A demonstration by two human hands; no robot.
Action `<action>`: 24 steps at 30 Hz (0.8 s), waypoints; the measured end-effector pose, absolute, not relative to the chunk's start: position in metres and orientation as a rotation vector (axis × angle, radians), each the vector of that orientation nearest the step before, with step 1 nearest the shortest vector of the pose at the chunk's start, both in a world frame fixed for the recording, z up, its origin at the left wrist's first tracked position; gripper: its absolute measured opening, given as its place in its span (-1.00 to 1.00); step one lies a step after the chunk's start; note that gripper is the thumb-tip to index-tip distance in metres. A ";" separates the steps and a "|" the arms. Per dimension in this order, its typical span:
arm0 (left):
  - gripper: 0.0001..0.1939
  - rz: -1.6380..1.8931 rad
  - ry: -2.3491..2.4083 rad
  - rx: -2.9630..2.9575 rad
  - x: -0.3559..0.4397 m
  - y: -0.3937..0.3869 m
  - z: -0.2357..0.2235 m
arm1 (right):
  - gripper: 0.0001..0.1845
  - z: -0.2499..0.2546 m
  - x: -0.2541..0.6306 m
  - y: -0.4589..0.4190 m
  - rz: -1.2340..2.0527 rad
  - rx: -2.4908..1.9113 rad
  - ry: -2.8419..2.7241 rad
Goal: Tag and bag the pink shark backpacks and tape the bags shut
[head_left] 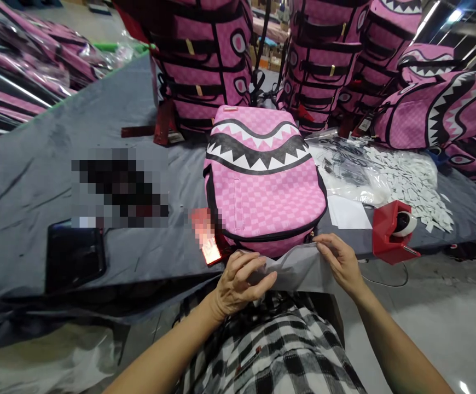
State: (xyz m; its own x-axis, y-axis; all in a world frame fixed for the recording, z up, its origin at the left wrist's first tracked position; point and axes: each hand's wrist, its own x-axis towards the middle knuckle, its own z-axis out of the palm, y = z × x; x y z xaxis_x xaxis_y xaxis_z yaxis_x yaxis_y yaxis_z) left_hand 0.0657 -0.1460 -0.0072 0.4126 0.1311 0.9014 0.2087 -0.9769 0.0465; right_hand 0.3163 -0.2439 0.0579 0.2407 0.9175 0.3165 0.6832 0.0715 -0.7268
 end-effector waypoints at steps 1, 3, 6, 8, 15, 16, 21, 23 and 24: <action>-0.60 -1.615 -0.341 -2.584 0.067 -0.148 -0.006 | -0.75 0.055 0.318 -0.241 0.367 -1.660 -1.496; -0.65 -1.555 -0.410 -2.595 0.068 -0.152 -0.004 | -0.73 0.052 0.320 -0.235 0.413 -1.625 -1.469; -0.80 -1.473 -0.509 -2.601 0.071 -0.156 -0.005 | -0.72 0.047 0.322 -0.227 0.515 -1.579 -1.380; -0.82 -1.471 -0.558 -2.604 0.072 -0.157 -0.007 | -0.66 0.044 0.324 -0.220 0.558 -1.566 -1.283; -0.77 -1.518 -0.486 -2.662 0.070 -0.154 -0.006 | -0.56 0.036 0.333 -0.208 0.370 -1.564 -1.097; -0.80 -1.513 -0.464 -2.666 0.070 -0.153 -0.005 | -0.61 0.036 0.333 -0.213 0.272 -1.577 -1.099; -0.92 -1.504 -0.432 -2.695 0.071 -0.150 -0.001 | -0.96 0.038 0.320 -0.251 -0.381 -1.596 -1.343; -0.88 -1.494 -0.425 -2.712 0.071 -0.149 -0.001 | -0.79 0.039 0.314 -0.257 -0.380 -1.585 -1.638; -0.87 -1.491 -0.416 -2.719 0.071 -0.149 -0.002 | -0.69 0.039 0.313 -0.255 -0.331 -1.580 -1.780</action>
State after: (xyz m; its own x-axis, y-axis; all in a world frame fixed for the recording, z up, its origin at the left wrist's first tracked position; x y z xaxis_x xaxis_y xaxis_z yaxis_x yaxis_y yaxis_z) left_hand 0.0708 -0.1487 -0.0016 0.5103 0.2251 0.8300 0.2375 -0.9645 0.1156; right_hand 0.3127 -0.2554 0.0389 0.0126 0.7544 0.6563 0.9398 0.2153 -0.2654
